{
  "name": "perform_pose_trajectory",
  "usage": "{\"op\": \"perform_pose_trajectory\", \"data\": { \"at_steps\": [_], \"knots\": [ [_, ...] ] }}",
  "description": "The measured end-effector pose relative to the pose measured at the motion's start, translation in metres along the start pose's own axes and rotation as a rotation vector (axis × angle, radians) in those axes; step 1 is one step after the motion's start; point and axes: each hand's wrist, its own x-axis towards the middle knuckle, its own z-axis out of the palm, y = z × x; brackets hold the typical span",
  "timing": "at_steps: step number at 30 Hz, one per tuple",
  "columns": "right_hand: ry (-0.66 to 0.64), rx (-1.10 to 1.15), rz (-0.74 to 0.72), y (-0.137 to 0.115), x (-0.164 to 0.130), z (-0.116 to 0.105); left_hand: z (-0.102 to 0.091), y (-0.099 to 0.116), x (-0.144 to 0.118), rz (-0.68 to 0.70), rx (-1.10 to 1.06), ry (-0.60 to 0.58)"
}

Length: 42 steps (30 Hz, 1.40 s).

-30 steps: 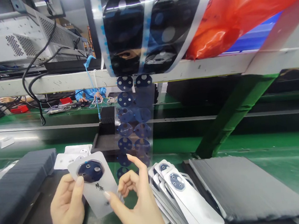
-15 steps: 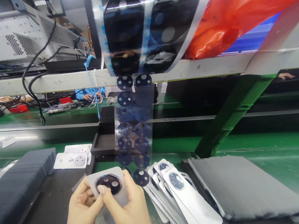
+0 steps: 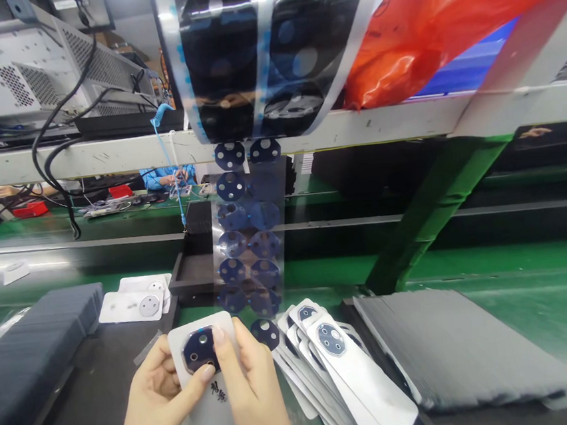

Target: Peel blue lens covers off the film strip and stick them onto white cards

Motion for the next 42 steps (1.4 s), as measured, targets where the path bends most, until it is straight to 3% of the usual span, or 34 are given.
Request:
{"op": "perform_pose_trajectory", "data": {
  "at_steps": [4,11,17,26,33,39,42],
  "knots": [
    [0.044,0.000,-0.015,0.000,0.001,0.001,0.002,0.000,-0.001,0.007,0.026,-0.038],
    [-0.057,0.104,0.036,0.011,0.005,-0.009,0.000,0.004,0.001,-0.005,0.084,-0.056],
    [-0.110,0.149,0.071,0.009,0.007,-0.010,-0.005,0.006,0.002,-0.106,0.030,-0.134],
    [-0.362,0.199,0.146,-0.004,0.009,-0.021,-0.017,0.008,0.007,-0.144,-0.029,-0.224],
    [-0.159,0.112,0.111,0.004,0.012,-0.016,-0.009,0.001,-0.003,-0.119,-0.051,-0.246],
    [-0.163,0.047,0.099,0.005,0.011,-0.017,-0.010,-0.002,0.002,-0.138,-0.087,-0.274],
    [-0.121,-0.134,-0.022,0.014,0.007,-0.016,-0.014,-0.006,0.011,-0.054,-0.110,-0.207]
  ]
}}
